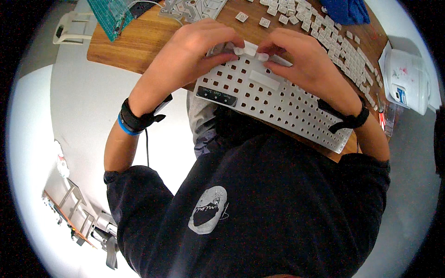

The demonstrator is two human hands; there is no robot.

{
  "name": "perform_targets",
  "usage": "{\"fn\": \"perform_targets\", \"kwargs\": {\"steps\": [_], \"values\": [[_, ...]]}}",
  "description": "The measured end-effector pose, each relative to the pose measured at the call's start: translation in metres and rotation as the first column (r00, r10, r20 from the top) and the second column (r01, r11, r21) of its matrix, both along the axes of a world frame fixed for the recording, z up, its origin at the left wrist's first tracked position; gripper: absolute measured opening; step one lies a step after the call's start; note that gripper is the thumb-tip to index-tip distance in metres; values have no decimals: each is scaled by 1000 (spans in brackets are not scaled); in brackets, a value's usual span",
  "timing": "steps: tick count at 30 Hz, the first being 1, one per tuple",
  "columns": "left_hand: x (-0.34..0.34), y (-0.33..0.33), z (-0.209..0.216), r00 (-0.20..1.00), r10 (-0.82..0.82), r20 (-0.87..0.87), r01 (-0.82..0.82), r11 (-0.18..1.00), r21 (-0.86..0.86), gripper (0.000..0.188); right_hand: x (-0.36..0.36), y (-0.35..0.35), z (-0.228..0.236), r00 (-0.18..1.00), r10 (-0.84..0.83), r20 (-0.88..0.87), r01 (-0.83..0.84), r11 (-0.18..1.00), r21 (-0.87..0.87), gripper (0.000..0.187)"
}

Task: The person wipes a white keyboard base with a blue cloth, then installs white keycaps one by one. They repeatedly wipe the keycaps with the cloth before placing them into the keyboard. The task continues with methodical placement of keycaps across the keyboard surface.

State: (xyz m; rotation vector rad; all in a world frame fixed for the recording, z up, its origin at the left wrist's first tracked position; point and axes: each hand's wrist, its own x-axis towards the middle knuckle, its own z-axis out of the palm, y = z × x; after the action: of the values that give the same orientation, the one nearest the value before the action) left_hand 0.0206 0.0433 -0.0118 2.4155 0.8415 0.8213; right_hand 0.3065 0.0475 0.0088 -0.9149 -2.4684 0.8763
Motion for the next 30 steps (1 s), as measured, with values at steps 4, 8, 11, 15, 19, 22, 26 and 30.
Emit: {"fn": "perform_targets", "kwargs": {"steps": [4,8,11,15,19,22,26,30], "values": [[1,-1,3,1000,11,-5,-11,1000,-15,24,0,1,1,1000,-2,29,1,1000,24,22],[0,-1,1,1000,10,-3,-10,1000,-17,24,1,1,7,993,-7,118,8,1000,-7,18],[-1,1,-3,1000,7,16,-7,1000,10,24,-2,-2,9,993,-7,122,10,1000,-23,17],[-1,0,-1,1000,20,1,-20,999,-46,25,-5,-10,9,994,14,107,-18,999,38,18],[-2,0,-1,1000,14,1,-14,999,-34,25,-4,-9,5,994,39,98,-44,998,40,21],[-2,-1,-1,1000,15,1,-15,999,-40,25,-6,-9,14,996,-30,90,35,998,-57,23],[0,-1,-3,999,20,45,-19,1000,-21,23,-2,-8,11,997,-70,30,72,995,-66,24],[0,-1,-4,999,26,46,-25,999,-24,24,3,-2,11,995,-36,91,36,999,3,23]]}}
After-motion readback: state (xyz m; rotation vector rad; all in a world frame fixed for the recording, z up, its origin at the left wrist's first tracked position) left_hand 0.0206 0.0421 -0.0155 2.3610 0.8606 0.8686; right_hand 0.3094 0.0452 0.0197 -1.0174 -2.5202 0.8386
